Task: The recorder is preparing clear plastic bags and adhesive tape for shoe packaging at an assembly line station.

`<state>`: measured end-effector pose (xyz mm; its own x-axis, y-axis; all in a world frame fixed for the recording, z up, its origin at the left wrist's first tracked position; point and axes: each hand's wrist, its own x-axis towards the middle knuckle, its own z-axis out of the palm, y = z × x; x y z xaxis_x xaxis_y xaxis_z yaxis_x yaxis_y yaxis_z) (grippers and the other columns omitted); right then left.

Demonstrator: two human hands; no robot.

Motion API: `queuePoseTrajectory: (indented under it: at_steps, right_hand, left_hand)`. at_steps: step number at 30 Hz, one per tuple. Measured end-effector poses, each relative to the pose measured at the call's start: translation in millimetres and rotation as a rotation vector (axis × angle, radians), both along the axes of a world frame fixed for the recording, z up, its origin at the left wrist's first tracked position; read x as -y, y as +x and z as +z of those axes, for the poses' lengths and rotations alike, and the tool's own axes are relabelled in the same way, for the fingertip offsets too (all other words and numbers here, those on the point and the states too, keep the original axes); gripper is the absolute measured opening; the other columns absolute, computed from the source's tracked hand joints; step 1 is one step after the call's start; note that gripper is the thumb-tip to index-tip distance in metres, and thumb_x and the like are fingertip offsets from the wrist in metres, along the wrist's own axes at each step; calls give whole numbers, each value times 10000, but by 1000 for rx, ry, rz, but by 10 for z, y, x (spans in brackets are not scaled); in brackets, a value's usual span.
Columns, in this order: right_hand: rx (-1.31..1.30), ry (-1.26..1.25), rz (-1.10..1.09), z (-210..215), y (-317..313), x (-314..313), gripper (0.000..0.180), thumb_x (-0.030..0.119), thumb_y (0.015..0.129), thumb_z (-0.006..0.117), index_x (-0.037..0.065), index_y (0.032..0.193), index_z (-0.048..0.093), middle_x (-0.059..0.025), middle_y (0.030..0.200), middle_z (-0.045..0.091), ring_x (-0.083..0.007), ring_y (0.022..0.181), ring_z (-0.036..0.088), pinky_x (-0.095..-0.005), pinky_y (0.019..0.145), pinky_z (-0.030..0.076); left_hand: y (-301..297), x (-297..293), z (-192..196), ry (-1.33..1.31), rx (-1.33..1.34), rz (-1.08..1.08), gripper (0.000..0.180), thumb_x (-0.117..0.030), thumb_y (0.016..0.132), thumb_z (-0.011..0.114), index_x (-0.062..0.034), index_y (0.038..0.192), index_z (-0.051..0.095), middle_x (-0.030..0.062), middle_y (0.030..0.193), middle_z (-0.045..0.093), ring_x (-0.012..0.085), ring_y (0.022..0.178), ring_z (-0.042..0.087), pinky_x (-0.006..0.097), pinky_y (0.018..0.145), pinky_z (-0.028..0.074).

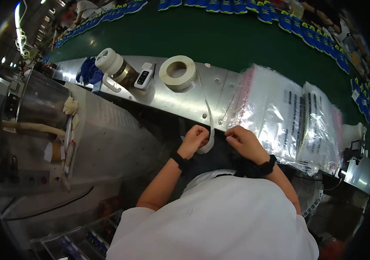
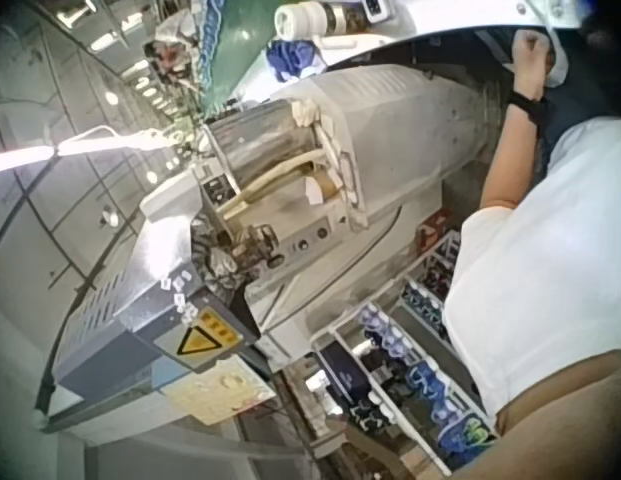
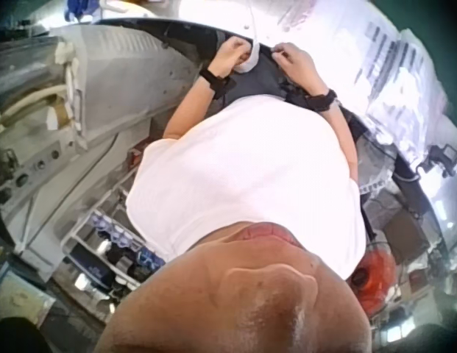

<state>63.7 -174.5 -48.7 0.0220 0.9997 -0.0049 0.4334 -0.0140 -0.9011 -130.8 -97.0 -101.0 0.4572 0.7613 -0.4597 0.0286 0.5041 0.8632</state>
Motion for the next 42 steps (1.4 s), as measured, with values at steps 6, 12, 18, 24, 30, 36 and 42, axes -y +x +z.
queuePoseTrajectory:
  at_steps: [6, 12, 18, 24, 30, 36, 42]
  right_hand:
    - [63, -166, 13, -180, -113, -175, 218, 182, 792, 580, 7, 922, 578, -125, 773, 609, -246, 683, 590, -321, 632, 461]
    - [-355, -347, -11, -35, -147, -247, 237, 195, 823, 575, -14, 933, 549, -53, 702, 568, -108, 599, 535, -229, 531, 420]
    - [-811, -423, 2, -132, 10, -273, 177, 159, 832, 569, 11, 924, 540, 0, 695, 531, -49, 543, 469, -181, 481, 359]
    - [-287, -59, -30, 50, -97, -331, 112, 109, 823, 556, 2, 848, 573, -41, 709, 544, -95, 584, 492, -223, 528, 387]
    - [-69, 160, -12, 114, -155, -490, 104, 85, 792, 577, -17, 812, 583, -78, 735, 548, -166, 643, 512, -266, 600, 416]
    - [-113, 116, -152, 134, -38, -327, 130, 128, 781, 568, -1, 777, 584, -124, 742, 569, -237, 661, 549, -314, 601, 425]
    - [-8, -336, -125, -7, 481, -84, 219, 227, 795, 571, 9, 786, 574, -119, 753, 559, -235, 681, 542, -337, 622, 427]
  left_hand:
    - [144, -25, 48, 48, -36, -128, 243, -279, 886, 482, -49, 824, 532, 13, 691, 523, 60, 539, 484, 189, 463, 364]
    - [220, -62, 114, 57, 94, -202, 170, -214, 884, 489, -52, 841, 521, 20, 722, 536, 68, 551, 503, 196, 482, 397]
    - [248, 26, 291, -54, 181, 2, 130, -160, 868, 501, -36, 908, 513, 52, 832, 566, 111, 707, 557, 232, 597, 468]
    - [308, 64, 501, 1325, -471, 139, 196, -66, 798, 550, 1, 980, 529, 105, 879, 560, 175, 789, 551, 257, 599, 459]
    - [382, -74, 443, 517, 38, 126, 206, -155, 864, 550, 29, 955, 567, 18, 792, 589, 62, 666, 530, 200, 619, 437]
    - [380, -229, 452, 168, 250, 182, 186, -146, 877, 522, 34, 907, 559, 30, 781, 568, 85, 679, 545, 209, 618, 469]
    - [397, -306, 501, 700, 15, 135, 204, -124, 908, 435, 46, 939, 542, 84, 863, 600, 126, 751, 579, 256, 703, 476]
